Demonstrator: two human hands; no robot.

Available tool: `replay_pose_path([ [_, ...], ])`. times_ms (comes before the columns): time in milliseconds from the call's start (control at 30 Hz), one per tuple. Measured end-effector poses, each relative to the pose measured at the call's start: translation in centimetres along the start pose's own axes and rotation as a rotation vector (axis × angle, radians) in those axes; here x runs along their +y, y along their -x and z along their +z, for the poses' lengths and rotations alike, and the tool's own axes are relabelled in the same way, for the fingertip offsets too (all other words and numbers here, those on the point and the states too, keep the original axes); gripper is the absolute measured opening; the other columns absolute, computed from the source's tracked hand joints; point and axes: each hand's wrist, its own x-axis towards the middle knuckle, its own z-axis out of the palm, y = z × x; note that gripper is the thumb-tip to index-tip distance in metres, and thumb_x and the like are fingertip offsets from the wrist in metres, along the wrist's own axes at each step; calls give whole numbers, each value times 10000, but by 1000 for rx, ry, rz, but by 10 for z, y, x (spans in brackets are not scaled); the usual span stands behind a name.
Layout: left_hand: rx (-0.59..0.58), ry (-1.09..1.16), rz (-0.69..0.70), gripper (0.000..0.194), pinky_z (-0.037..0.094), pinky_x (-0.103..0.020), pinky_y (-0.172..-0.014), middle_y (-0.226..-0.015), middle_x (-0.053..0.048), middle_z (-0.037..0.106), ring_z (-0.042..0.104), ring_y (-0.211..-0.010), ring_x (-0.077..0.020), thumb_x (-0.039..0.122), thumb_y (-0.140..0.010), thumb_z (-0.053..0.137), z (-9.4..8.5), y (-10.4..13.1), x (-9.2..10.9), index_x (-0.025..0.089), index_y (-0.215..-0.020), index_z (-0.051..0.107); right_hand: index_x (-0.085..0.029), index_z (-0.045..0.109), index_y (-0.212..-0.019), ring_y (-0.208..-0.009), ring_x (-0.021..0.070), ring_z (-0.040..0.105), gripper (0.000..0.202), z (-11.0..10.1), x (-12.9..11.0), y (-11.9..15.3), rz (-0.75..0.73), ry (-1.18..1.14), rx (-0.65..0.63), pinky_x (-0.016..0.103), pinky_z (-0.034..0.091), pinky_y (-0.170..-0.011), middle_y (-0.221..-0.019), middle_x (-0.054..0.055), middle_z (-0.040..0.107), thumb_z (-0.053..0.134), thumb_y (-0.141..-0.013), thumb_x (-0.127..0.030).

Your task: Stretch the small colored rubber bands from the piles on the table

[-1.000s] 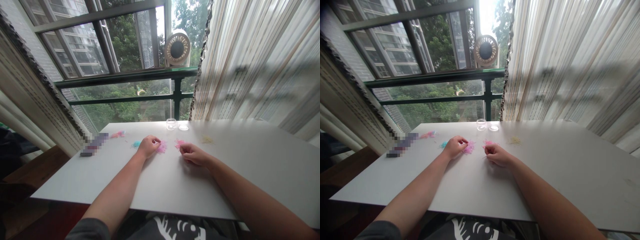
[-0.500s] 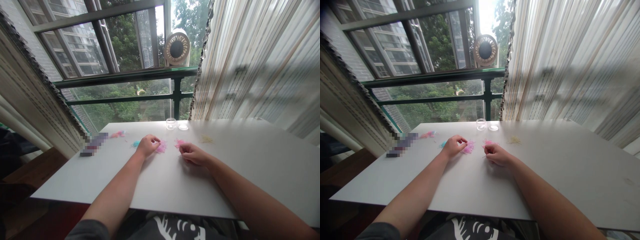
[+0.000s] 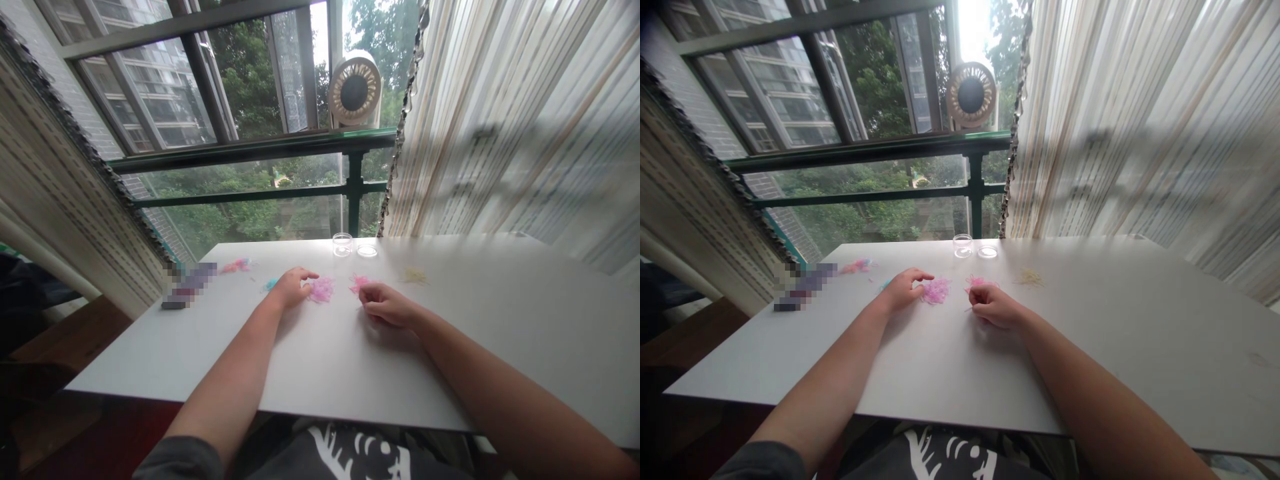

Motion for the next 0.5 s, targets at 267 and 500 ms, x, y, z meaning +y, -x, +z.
replay_pose_path([
  [267,-50,-62,123,700,261,-386,-1036,-1366,-80,355,317,-1245,-256,507,-667,590,26,-3,15,232,-1284,406,-178,401,-607,-394,55,396,91,0,2,-1,-6,4,7,166,281,-369,-481,-80,376,463,-615,-112],
  [500,50,-70,144,310,378,-325,-923,-1050,-54,591,522,-983,-200,380,-755,525,42,-25,18,211,-995,626,-180,393,-597,-391,59,390,101,1,2,-2,-16,-7,3,175,284,-369,-486,-80,370,460,-611,-106],
])
